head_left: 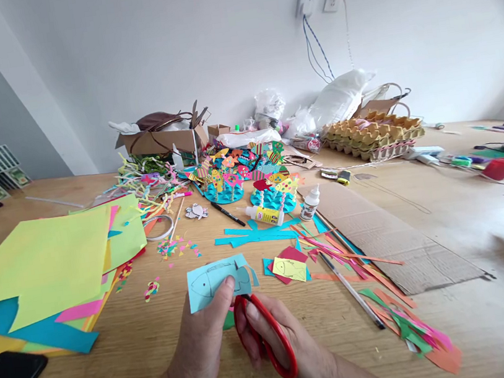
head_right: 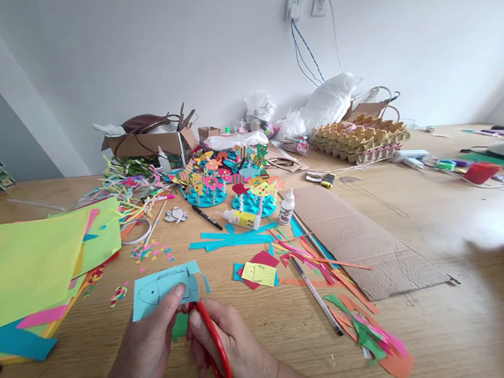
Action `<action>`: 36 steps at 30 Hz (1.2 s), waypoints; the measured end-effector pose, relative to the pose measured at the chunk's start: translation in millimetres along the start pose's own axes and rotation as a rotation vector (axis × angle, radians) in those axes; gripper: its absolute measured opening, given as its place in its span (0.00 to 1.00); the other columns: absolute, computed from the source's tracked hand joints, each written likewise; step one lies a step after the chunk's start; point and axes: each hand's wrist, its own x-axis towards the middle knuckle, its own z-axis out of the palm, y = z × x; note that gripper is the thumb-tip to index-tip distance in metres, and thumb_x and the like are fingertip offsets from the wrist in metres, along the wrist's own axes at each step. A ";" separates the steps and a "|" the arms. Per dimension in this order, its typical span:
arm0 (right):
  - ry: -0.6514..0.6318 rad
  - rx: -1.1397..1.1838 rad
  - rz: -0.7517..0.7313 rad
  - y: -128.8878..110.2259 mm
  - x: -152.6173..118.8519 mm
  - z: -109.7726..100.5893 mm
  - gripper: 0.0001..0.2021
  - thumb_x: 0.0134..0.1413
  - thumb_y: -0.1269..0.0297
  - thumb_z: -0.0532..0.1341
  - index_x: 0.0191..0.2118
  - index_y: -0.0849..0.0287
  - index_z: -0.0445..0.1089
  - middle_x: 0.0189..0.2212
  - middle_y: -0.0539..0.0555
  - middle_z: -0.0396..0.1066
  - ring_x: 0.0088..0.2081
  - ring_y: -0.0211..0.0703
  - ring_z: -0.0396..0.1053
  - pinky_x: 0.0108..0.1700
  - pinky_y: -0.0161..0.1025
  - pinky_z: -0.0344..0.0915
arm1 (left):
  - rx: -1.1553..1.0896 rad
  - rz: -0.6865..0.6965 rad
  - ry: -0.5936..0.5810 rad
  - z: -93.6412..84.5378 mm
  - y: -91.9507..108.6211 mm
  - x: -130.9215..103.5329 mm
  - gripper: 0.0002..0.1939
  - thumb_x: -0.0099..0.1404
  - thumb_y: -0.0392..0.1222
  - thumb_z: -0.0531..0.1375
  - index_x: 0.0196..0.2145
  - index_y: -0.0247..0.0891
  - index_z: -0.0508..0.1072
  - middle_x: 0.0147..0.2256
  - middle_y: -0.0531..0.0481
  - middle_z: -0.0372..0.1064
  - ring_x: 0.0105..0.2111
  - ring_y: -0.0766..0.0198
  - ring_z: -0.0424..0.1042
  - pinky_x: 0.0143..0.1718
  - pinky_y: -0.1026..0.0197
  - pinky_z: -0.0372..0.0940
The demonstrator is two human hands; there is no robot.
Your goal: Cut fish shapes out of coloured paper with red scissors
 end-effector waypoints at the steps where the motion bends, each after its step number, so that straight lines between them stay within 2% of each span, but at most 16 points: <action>1: 0.000 -0.001 0.000 0.2 -0.2 0.0 0.21 0.58 0.45 0.47 0.29 0.60 0.59 0.14 0.46 0.57 0.16 0.31 0.53 0.20 0.29 0.50 | -0.003 -0.011 -0.012 0.8 0.7 -0.6 0.10 0.52 0.45 0.61 0.18 0.38 0.68 0.18 0.57 0.65 0.21 0.67 0.64 0.27 0.65 0.64; 7: 0.018 0.008 0.001 2.4 -0.1 0.5 0.22 0.58 0.45 0.48 0.26 0.60 0.57 0.15 0.46 0.57 0.16 0.30 0.53 0.19 0.28 0.50 | 0.055 0.008 0.036 0.9 0.9 -2.8 0.10 0.51 0.45 0.62 0.19 0.38 0.70 0.19 0.56 0.68 0.23 0.65 0.66 0.28 0.65 0.65; 20: 0.063 -0.048 0.017 -2.5 -0.7 2.8 0.24 0.57 0.43 0.47 0.23 0.60 0.56 0.13 0.46 0.55 0.16 0.30 0.52 0.19 0.28 0.50 | 0.074 0.036 0.003 -3.0 -6.4 -1.4 0.11 0.52 0.49 0.62 0.22 0.39 0.71 0.22 0.56 0.70 0.25 0.65 0.66 0.31 0.65 0.64; 30: 0.094 -0.066 0.051 -3.0 -0.5 4.5 0.24 0.56 0.42 0.48 0.24 0.59 0.56 0.12 0.44 0.54 0.14 0.30 0.51 0.17 0.28 0.48 | 0.073 0.018 0.022 -4.5 -9.0 -0.9 0.11 0.52 0.50 0.62 0.26 0.39 0.74 0.27 0.54 0.73 0.31 0.61 0.69 0.38 0.61 0.64; 36: 0.093 -0.069 0.017 -5.7 -0.6 6.8 0.24 0.55 0.41 0.48 0.22 0.58 0.55 0.12 0.44 0.54 0.15 0.30 0.52 0.17 0.28 0.49 | 0.088 0.022 0.029 -3.3 -8.5 -1.5 0.11 0.52 0.49 0.62 0.26 0.38 0.74 0.27 0.53 0.73 0.32 0.60 0.70 0.39 0.60 0.65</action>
